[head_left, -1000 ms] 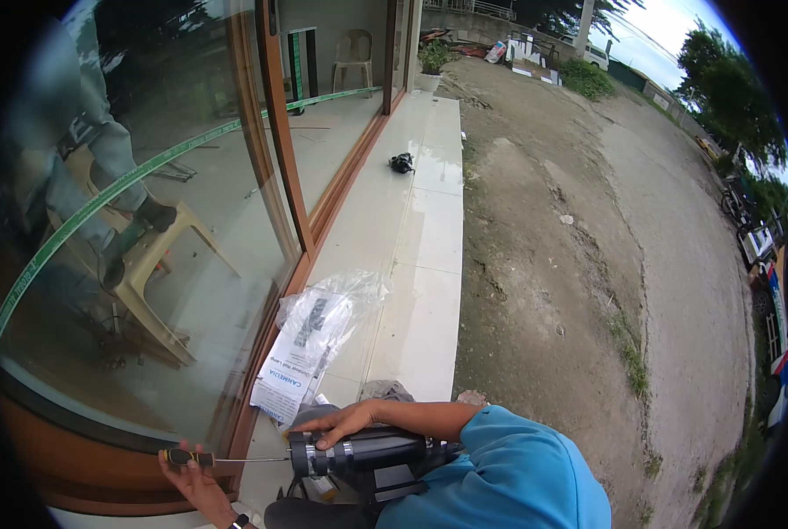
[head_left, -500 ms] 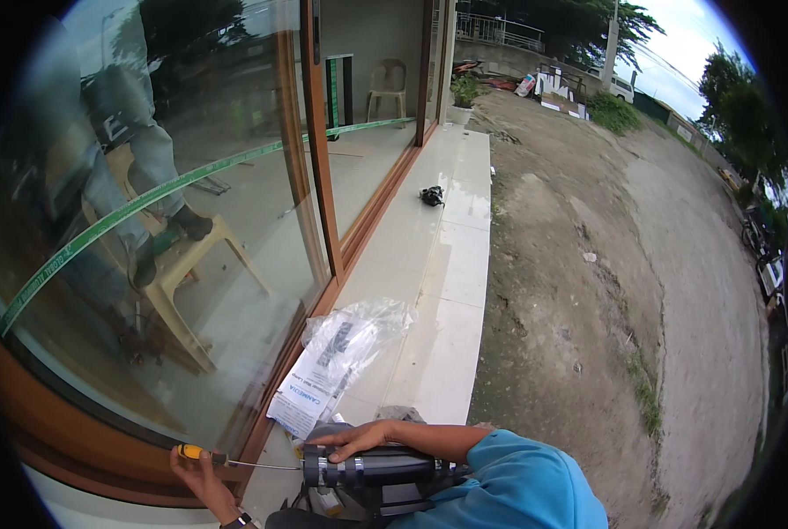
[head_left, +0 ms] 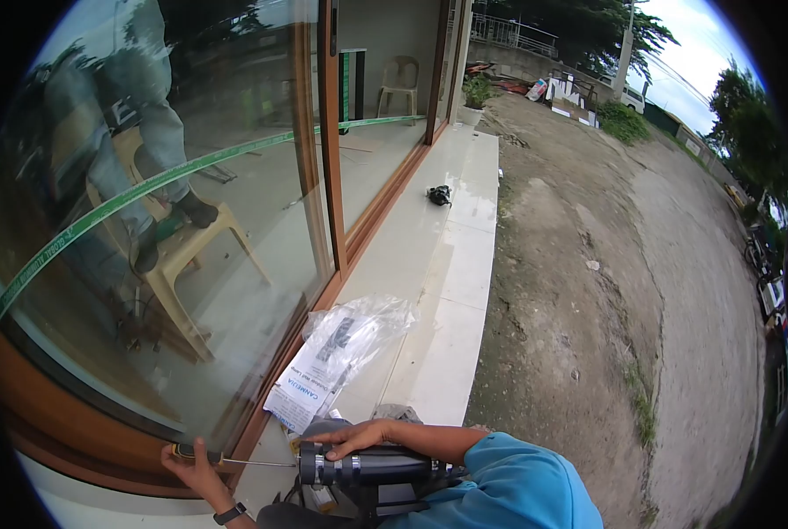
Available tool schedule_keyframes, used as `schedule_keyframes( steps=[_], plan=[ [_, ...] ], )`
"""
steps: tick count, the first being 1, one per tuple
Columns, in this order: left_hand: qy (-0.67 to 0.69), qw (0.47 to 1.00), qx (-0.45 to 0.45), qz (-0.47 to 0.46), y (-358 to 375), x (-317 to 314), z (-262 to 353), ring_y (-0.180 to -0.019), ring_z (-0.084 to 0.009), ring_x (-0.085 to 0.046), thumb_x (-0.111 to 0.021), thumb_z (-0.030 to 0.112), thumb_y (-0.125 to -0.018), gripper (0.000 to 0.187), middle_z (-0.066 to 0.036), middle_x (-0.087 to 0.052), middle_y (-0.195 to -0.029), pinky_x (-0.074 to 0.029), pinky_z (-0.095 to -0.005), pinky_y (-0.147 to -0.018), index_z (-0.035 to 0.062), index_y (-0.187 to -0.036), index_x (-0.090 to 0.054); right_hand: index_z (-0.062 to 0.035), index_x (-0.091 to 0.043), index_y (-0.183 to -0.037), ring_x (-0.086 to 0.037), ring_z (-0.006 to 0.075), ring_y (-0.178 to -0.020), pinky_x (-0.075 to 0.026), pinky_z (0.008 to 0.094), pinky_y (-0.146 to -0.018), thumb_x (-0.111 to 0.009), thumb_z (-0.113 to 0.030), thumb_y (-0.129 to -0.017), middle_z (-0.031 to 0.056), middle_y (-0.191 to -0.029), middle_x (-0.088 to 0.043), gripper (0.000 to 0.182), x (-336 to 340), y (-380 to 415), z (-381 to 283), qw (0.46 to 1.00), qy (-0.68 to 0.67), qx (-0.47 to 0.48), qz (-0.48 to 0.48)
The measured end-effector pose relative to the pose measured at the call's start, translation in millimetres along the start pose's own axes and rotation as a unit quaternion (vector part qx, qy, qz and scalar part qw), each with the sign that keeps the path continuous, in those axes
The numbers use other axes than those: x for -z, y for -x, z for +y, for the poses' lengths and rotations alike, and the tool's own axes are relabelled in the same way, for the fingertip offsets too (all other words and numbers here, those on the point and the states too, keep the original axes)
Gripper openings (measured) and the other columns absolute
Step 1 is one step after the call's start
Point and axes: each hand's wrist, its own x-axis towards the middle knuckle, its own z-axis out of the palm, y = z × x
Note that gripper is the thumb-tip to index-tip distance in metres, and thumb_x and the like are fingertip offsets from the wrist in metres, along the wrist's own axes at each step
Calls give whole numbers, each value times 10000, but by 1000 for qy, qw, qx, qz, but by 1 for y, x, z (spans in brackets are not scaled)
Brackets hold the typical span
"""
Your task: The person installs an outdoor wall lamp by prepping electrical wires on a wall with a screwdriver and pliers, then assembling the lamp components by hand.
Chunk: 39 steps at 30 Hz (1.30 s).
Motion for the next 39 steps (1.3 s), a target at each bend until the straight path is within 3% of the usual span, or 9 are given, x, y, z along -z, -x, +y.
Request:
schedule_keyframes(
  steps=[2,5,14,17,20,25,29,31,39],
  plan=[
    [-60,997,-1,47,-1,-2,-2,-1221,-260,-567,-668,68,-982,531,-133,-531,-1342,-491,-412,-1016,150,-1428,-393,-89,-107,-1668,-227,351,-1548,-196,429,-1242,-631,-673,-928,232,-1649,-274,1078,-2,4,-8,1000,2,-2,-2],
    [309,946,93,-31,22,-14,56,-1138,-227,-555,-696,93,-977,496,-106,-525,-1281,-492,-381,-1004,128,-1379,-408,-80,-154,-1663,-314,323,-1504,-259,380,-1218,-644,-540,-989,226,-1609,-349,952,-2,3,1,1000,-17,13,22],
    [-88,992,-85,24,3,5,3,-1247,-299,-581,-621,96,-1027,480,-150,-521,-1378,-493,-401,-1015,175,-1435,-381,-96,-116,-1668,-254,370,-1537,-213,433,-1235,-634,-676,-925,246,-1635,-299,1077,-8,6,-19,1000,-8,2,-5],
    [207,975,79,-1,12,-4,25,-1232,-316,-588,-671,102,-1001,550,-159,-519,-1397,-514,-423,-1009,178,-1457,-374,-95,-120,-1668,-246,368,-1539,-216,443,-1235,-637,-674,-925,253,-1634,-296,1075,-4,2,-6,1000,-1,7,6],
    [293,950,53,-96,20,-2,36,-1226,-278,-611,-651,97,-1017,548,-139,-560,-1405,-583,-384,-937,202,-1481,-380,-94,-121,-1667,-234,373,-1543,-211,450,-1240,-633,-670,-929,259,-1638,-283,1067,-2,2,-1,1000,17,4,15],
    [15,995,-95,28,15,-13,25,-1016,-139,-579,-804,104,-906,577,-72,-575,-1175,-575,-335,-816,133,-1359,-448,-71,-151,-1660,-270,298,-1531,-224,384,-1240,-679,-569,-945,187,-1658,-282,1018,-3,5,-6,1000,-16,4,21],
    [-78,994,-57,61,22,-11,25,-1046,-164,-581,-827,222,-905,643,-73,-534,-1158,-525,-367,-946,115,-1395,-424,-129,-201,-1663,-331,274,-1498,-239,383,-1225,-715,-542,-926,160,-1624,-352,988,-3,11,-8,998,-26,-11,65],
    [270,960,68,-31,24,-7,38,-1255,-354,-591,-648,144,-1023,524,-200,-532,-1420,-489,-463,-1059,147,-1472,-378,-123,-238,-1654,-348,269,-1489,-252,366,-1218,-750,-537,-889,153,-1614,-375,1009,-2,12,-1,993,-91,-6,70],
    [35,999,36,-4,15,-8,35,-886,-290,-746,-750,162,-962,542,-143,-672,-1074,-619,-324,-647,97,-1390,-423,-132,-322,-1633,-315,279,-1530,-230,402,-1243,-788,-572,-809,117,-1647,-360,1044,-6,5,-11,996,-56,19,72]
  ],
)
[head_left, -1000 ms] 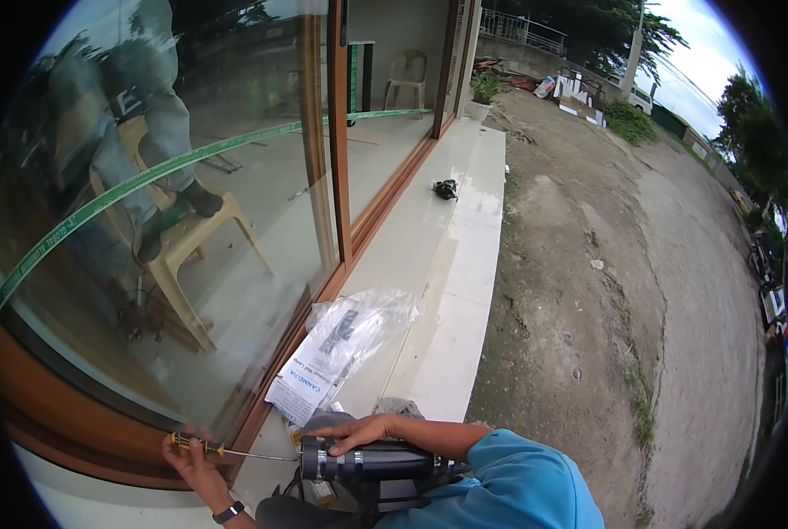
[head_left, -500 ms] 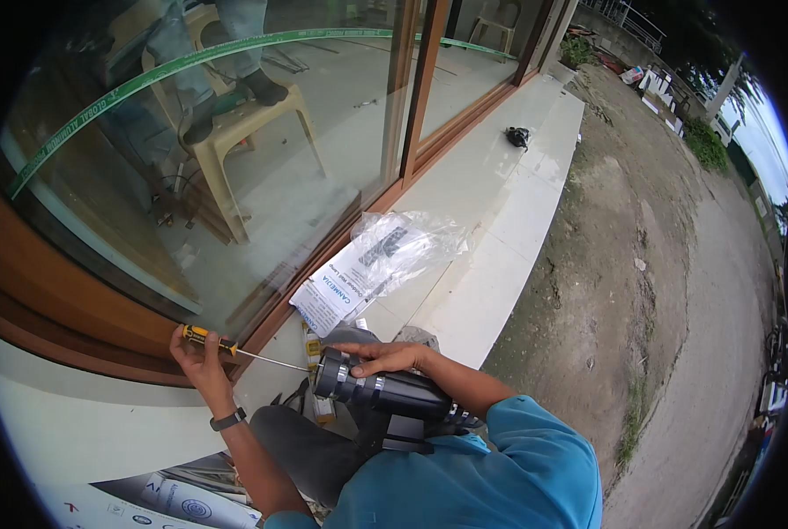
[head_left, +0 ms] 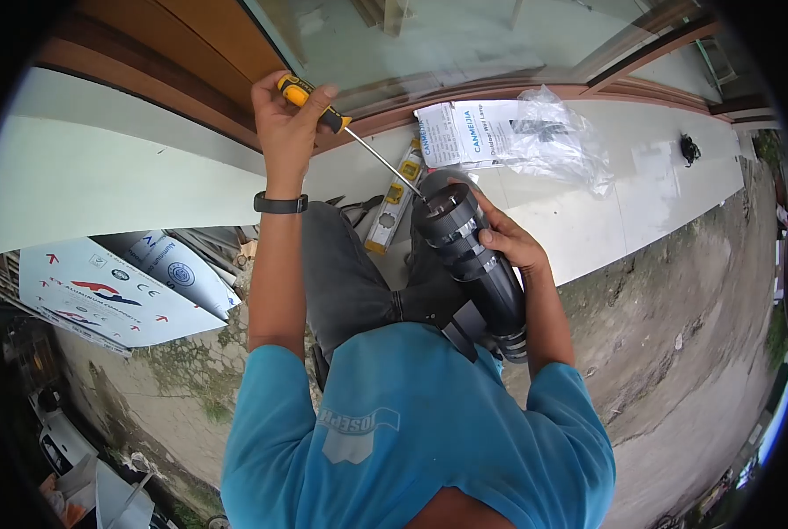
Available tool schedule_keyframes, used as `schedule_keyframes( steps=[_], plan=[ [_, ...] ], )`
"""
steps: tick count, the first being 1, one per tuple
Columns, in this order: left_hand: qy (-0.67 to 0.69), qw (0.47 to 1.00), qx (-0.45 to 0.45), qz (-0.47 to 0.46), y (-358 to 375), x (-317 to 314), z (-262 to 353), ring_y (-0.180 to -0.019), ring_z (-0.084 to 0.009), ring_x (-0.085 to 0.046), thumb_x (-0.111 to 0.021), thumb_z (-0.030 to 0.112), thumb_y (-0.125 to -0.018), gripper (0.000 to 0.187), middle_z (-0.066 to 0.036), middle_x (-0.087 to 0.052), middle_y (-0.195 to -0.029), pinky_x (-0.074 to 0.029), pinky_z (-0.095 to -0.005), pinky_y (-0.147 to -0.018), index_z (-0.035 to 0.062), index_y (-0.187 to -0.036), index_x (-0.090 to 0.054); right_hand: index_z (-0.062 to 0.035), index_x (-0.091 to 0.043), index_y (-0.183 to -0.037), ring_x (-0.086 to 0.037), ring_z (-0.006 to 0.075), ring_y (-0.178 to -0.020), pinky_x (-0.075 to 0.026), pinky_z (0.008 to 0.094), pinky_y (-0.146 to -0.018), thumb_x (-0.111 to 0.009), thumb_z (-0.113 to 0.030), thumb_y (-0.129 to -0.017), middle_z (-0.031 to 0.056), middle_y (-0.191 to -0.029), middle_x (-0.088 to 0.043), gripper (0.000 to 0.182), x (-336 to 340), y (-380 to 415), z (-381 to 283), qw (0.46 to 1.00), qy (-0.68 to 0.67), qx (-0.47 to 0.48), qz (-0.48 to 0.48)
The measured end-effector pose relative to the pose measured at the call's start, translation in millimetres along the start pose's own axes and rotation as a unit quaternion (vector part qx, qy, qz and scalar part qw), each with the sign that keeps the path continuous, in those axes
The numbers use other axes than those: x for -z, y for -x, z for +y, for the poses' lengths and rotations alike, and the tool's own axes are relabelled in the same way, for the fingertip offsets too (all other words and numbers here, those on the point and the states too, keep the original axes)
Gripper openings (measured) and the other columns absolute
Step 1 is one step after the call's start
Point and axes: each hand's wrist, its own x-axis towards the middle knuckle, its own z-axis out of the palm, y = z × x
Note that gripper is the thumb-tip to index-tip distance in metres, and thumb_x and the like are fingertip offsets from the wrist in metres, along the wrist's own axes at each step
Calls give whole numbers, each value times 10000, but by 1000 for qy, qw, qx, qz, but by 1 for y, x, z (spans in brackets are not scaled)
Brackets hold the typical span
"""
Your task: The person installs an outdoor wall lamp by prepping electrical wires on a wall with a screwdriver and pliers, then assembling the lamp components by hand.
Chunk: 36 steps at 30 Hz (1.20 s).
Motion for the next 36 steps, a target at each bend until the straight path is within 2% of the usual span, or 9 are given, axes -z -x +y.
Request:
schedule_keyframes(
  steps=[3,6,9,18,21,24,30,33,36],
  plan=[
    [-169,984,-17,62,-9,-3,-5,-879,-274,-748,-745,130,-959,501,-132,-667,-1078,-633,-323,-678,88,-1360,-447,-144,-328,-1632,-309,284,-1538,-231,419,-1245,-788,-583,-799,111,-1653,-356,1048,-3,-5,-5,1000,12,-5,-7],
    [175,984,-25,-10,-13,-6,-18,-904,-272,-747,-712,90,-971,469,-153,-646,-1154,-636,-322,-728,88,-1357,-446,-149,-334,-1630,-313,286,-1536,-234,424,-1245,-790,-585,-795,112,-1649,-362,1046,0,-5,1,1000,11,-10,-13],
    [290,953,49,-76,5,-14,10,-987,-272,-734,-696,57,-972,496,-164,-626,-1205,-636,-327,-769,90,-1382,-417,-149,-334,-1629,-312,289,-1538,-231,425,-1247,-791,-583,-793,112,-1647,-367,1047,-5,-8,-5,1000,8,-12,-19],
    [-131,987,-76,57,-2,-11,-4,-1066,-271,-703,-733,56,-948,542,-158,-639,-1174,-643,-350,-739,139,-1346,-375,-128,-329,-1629,-319,282,-1532,-224,407,-1247,-791,-564,-800,125,-1638,-380,1045,-6,-11,-6,999,23,-8,-33],
    [292,956,14,-17,-6,-4,2,-999,-203,-699,-804,97,-904,618,-116,-638,-1072,-637,-339,-696,108,-1340,-366,-123,-329,-1629,-322,279,-1530,-226,402,-1244,-793,-551,-804,129,-1633,-386,1039,-3,-8,-1,999,23,-4,-26],
    [240,969,17,-63,1,-5,11,-966,-197,-695,-792,119,-919,590,-114,-631,-1080,-627,-347,-694,96,-1327,-366,-122,-328,-1630,-327,278,-1526,-228,397,-1242,-798,-532,-806,129,-1629,-392,1033,-3,-8,2,999,13,-5,-31],
    [-187,978,-65,67,-12,3,-15,-962,-267,-713,-681,86,-986,421,-172,-615,-1238,-644,-360,-762,105,-1302,-404,-122,-327,-1630,-336,280,-1522,-234,398,-1240,-805,-509,-808,130,-1625,-399,1027,-2,-6,6,1000,10,-11,-28],
    [223,975,10,-3,-20,13,-24,-865,-202,-721,-797,133,-914,538,-136,-656,-1138,-614,-281,-609,92,-1291,-415,-122,-327,-1630,-334,283,-1523,-230,403,-1243,-801,-511,-808,131,-1627,-396,1025,-4,-5,0,1000,13,-3,-29],
    [246,966,40,-63,-1,3,16,-909,-196,-717,-810,165,-910,572,-127,-662,-1128,-574,-272,-605,90,-1320,-418,-120,-328,-1629,-327,286,-1527,-223,406,-1246,-793,-519,-810,131,-1630,-391,1023,-5,-4,-1,999,24,1,-28]
  ],
)
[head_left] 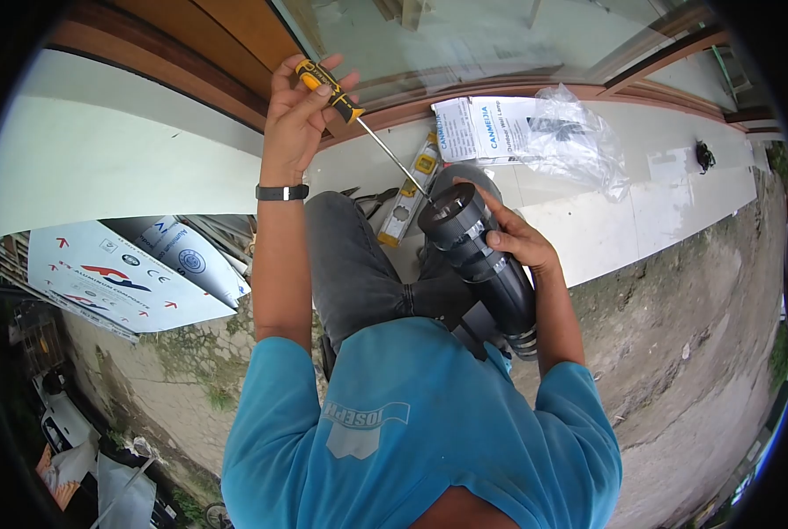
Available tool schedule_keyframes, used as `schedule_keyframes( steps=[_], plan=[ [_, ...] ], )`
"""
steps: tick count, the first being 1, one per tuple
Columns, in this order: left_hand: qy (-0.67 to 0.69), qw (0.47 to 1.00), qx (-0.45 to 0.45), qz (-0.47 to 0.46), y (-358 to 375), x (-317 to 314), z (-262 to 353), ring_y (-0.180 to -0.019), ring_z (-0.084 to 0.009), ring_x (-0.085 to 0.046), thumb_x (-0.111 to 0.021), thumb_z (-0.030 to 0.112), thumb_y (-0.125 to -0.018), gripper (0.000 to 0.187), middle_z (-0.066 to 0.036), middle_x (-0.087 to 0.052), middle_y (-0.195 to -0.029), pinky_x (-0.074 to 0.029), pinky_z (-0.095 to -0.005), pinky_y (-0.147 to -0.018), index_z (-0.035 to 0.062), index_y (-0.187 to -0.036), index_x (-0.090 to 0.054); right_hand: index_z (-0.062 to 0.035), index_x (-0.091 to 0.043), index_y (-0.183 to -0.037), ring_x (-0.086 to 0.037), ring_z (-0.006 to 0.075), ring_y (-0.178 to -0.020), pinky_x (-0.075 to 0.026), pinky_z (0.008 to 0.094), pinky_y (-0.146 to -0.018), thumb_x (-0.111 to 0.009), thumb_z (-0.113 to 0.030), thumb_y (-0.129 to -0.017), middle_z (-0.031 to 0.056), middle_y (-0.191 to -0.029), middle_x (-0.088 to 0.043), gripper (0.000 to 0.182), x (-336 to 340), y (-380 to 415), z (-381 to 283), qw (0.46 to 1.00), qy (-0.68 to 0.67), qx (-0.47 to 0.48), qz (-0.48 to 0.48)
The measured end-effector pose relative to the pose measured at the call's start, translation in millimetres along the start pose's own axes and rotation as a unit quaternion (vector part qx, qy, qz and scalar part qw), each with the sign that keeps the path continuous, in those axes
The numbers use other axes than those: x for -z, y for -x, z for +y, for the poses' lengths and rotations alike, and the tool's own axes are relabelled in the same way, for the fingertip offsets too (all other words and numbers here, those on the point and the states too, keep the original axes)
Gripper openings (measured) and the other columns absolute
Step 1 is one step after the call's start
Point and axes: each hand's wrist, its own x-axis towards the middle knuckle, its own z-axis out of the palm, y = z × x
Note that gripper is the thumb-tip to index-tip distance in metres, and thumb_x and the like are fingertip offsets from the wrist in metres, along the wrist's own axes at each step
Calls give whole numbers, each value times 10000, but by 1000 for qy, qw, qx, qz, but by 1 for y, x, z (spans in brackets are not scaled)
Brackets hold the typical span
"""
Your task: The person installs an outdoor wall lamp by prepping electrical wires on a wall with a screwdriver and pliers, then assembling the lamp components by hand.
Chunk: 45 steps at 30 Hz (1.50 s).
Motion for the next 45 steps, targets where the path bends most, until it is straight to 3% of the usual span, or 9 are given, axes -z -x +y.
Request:
schedule_keyframes(
  steps=[6,9,12,18,21,27,33,39,45],
  plan=[
    [-472,875,-56,98,-10,22,-16,-1029,-274,-704,-682,149,-1000,465,-174,-621,-1240,-619,-368,-833,89,-1381,-421,-116,-327,-1629,-319,290,-1531,-219,404,-1248,-784,-545,-802,132,-1633,-386,1038,-1,-1,0,1000,13,3,3],
    [-127,987,-89,50,-16,32,-27,-923,-230,-718,-775,155,-940,548,-155,-638,-1175,-616,-325,-744,70,-1353,-426,-119,-326,-1629,-330,288,-1525,-224,405,-1246,-788,-549,-795,128,-1628,-394,1046,-4,0,-6,1000,7,-2,5],
    [-4,1000,-23,2,4,-3,0,-981,-214,-698,-779,183,-944,542,-145,-629,-1185,-585,-308,-747,77,-1344,-429,-123,-323,-1631,-342,284,-1518,-230,405,-1243,-792,-546,-794,120,-1623,-402,1048,-4,0,-4,1000,3,-5,-1],
    [-383,898,-180,121,-7,16,-30,-1047,-268,-682,-721,124,-963,497,-144,-605,-1182,-624,-381,-791,76,-1358,-423,-126,-321,-1631,-352,279,-1512,-241,404,-1239,-791,-533,-805,116,-1621,-404,1034,-6,-2,-6,1000,2,-2,-5],
    [67,995,-51,54,-4,11,-18,-962,-213,-671,-791,194,-926,564,-116,-595,-1110,-611,-342,-751,85,-1345,-430,-125,-322,-1631,-351,278,-1512,-243,404,-1239,-788,-528,-813,113,-1625,-398,1024,-6,0,-8,1000,-2,5,1],
    [-289,950,-81,80,1,16,-15,-1083,-285,-672,-687,184,-999,454,-184,-596,-1304,-599,-409,-873,100,-1375,-447,-107,-330,-1625,-326,287,-1527,-223,417,-1248,-779,-564,-798,117,-1643,-370,1046,-7,-1,-10,1000,2,-1,-6],
    [66,998,-21,12,3,-1,-1,-991,-213,-652,-756,187,-960,483,-126,-598,-1176,-597,-382,-862,96,-1328,-456,-116,-317,-1632,-342,270,-1516,-237,400,-1240,-791,-521,-828,113,-1634,-385,1018,-6,1,-10,1000,6,12,-6],
    [-275,944,-130,127,-3,11,-25,-1187,-292,-633,-723,149,-967,532,-176,-558,-1325,-586,-457,-961,68,-1378,-395,-122,-323,-1630,-329,271,-1524,-230,403,-1244,-792,-530,-827,116,-1640,-377,1016,-4,-1,-6,1000,5,13,-10],
    [72,997,8,1,7,0,-2,-1063,-247,-656,-698,102,-987,562,-174,-586,-1261,-587,-405,-948,100,-1441,-367,-123,-325,-1629,-318,279,-1531,-224,411,-1248,-795,-535,-818,114,-1644,-371,1023,-3,1,-3,1000,5,9,-4]
  ],
)
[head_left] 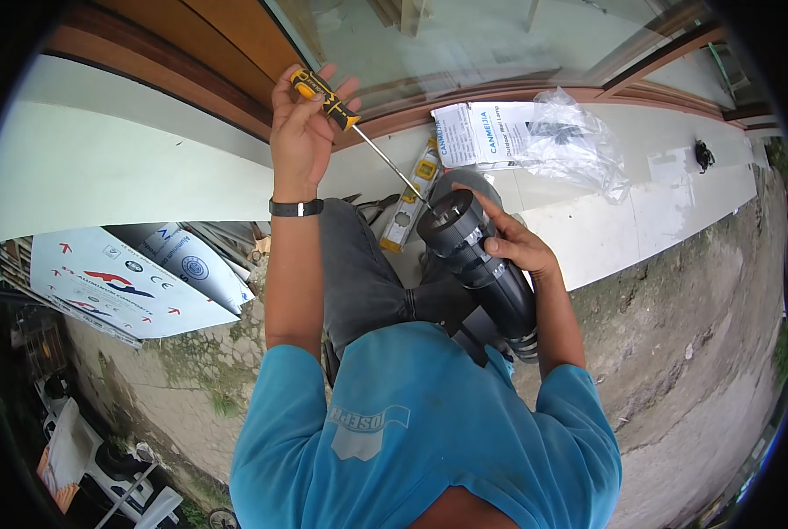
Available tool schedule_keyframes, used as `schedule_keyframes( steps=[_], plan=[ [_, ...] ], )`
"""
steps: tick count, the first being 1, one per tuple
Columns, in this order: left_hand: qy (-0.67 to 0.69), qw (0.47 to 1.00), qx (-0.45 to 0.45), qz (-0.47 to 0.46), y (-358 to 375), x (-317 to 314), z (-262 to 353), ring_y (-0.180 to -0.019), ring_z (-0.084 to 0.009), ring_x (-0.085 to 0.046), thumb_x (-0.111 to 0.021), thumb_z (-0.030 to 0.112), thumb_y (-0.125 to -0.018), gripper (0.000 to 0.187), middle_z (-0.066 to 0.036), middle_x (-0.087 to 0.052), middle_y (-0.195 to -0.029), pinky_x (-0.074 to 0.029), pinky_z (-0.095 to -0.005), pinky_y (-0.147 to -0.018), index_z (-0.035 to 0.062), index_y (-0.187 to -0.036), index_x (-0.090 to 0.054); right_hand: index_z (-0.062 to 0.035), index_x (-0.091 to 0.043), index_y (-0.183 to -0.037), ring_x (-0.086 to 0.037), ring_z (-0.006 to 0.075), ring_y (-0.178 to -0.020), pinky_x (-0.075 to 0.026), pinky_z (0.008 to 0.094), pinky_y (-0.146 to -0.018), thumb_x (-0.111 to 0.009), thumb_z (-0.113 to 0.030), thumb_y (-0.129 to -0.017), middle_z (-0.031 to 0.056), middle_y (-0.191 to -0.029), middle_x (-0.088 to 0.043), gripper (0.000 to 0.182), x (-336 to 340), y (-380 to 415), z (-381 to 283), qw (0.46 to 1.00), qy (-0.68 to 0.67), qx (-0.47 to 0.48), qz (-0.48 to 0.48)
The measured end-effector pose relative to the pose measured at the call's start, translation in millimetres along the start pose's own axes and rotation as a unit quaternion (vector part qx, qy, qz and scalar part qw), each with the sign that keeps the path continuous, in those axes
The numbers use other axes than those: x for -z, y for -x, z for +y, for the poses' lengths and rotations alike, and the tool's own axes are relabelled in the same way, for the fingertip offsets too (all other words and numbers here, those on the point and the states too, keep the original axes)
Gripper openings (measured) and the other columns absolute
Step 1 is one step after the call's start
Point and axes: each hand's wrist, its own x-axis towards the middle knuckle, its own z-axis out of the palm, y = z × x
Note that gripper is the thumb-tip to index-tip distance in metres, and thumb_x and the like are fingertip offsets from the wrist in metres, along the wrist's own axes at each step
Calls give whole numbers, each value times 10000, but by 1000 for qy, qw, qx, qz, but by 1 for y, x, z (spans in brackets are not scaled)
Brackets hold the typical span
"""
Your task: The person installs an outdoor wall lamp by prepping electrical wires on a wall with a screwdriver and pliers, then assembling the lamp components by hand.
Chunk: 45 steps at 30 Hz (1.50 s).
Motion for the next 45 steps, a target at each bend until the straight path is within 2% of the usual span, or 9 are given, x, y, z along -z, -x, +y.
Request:
schedule_keyframes(
  steps=[6,11,19,22,25,31,34,40,45],
  plan=[
    [-246,967,-6,71,-2,17,-20,-1143,-309,-679,-611,71,-1017,440,-177,-664,-1193,-583,-466,-992,69,-1422,-439,-123,-327,-1629,-312,286,-1534,-225,411,-1248,-784,-539,-808,116,-1644,-370,1027,-3,-2,-5,1000,-3,0,-6],
    [-76,990,96,-74,28,4,-22,-1113,-297,-699,-609,54,-1017,397,-178,-691,-1176,-590,-427,-967,44,-1393,-483,-111,-319,-1630,-309,291,-1536,-221,414,-1249,-779,-528,-814,121,-1648,-362,1025,-4,0,-10,1000,-15,-6,-2],
    [-245,965,98,2,38,12,-43,-932,-245,-763,-687,98,-986,471,-157,-762,-1020,-626,-331,-785,25,-1386,-448,-68,-347,-1611,-304,303,-1542,-194,432,-1258,-764,-643,-765,134,-1668,-327,1105,-10,0,-17,1000,4,-13,4],
    [-242,968,71,10,43,7,-49,-988,-274,-753,-637,78,-1017,444,-182,-743,-1121,-632,-355,-809,10,-1424,-471,-88,-320,-1625,-291,290,-1546,-200,422,-1258,-776,-561,-801,124,-1662,-336,1053,-6,-1,-13,1000,-4,-4,-8],
    [-69,991,111,-15,52,-8,-39,-1009,-274,-747,-637,110,-1024,460,-182,-742,-1121,-625,-366,-847,0,-1438,-468,-101,-308,-1631,-285,283,-1547,-205,417,-1257,-784,-520,-816,119,-1656,-344,1033,-5,1,-11,1000,-15,3,-10],
    [-125,979,150,-55,57,6,-38,-1040,-275,-741,-638,131,-1026,292,-174,-739,-1151,-618,-371,-881,-5,-1284,-629,-98,-308,-1631,-290,278,-1544,-219,412,-1253,-794,-518,-809,115,-1656,-344,1043,-7,0,-15,1000,-13,6,-17],
    [-263,955,137,-6,57,9,-46,-1032,-276,-747,-650,140,-1022,232,-167,-750,-1120,-624,-364,-860,-6,-1201,-668,-94,-305,-1631,-299,273,-1539,-222,406,-1251,-795,-510,-811,111,-1659,-340,1042,-9,1,-17,1000,-17,7,-16],
    [-58,986,158,17,68,-34,-32,-834,-228,-764,-697,168,-1002,195,-134,-759,-938,-635,-322,-738,9,-1115,-681,-92,-299,-1633,-306,265,-1536,-229,400,-1248,-795,-496,-818,106,-1665,-328,1036,-7,2,-15,1000,-18,18,-13],
    [-202,976,83,-14,66,-12,-53,-840,-190,-724,-627,211,-1048,239,-94,-715,-910,-630,-354,-773,19,-1189,-646,-90,-296,-1634,-298,267,-1540,-226,400,-1248,-792,-512,-822,107,-1671,-319,1041,-8,0,-16,1000,-14,12,-25]
  ],
)
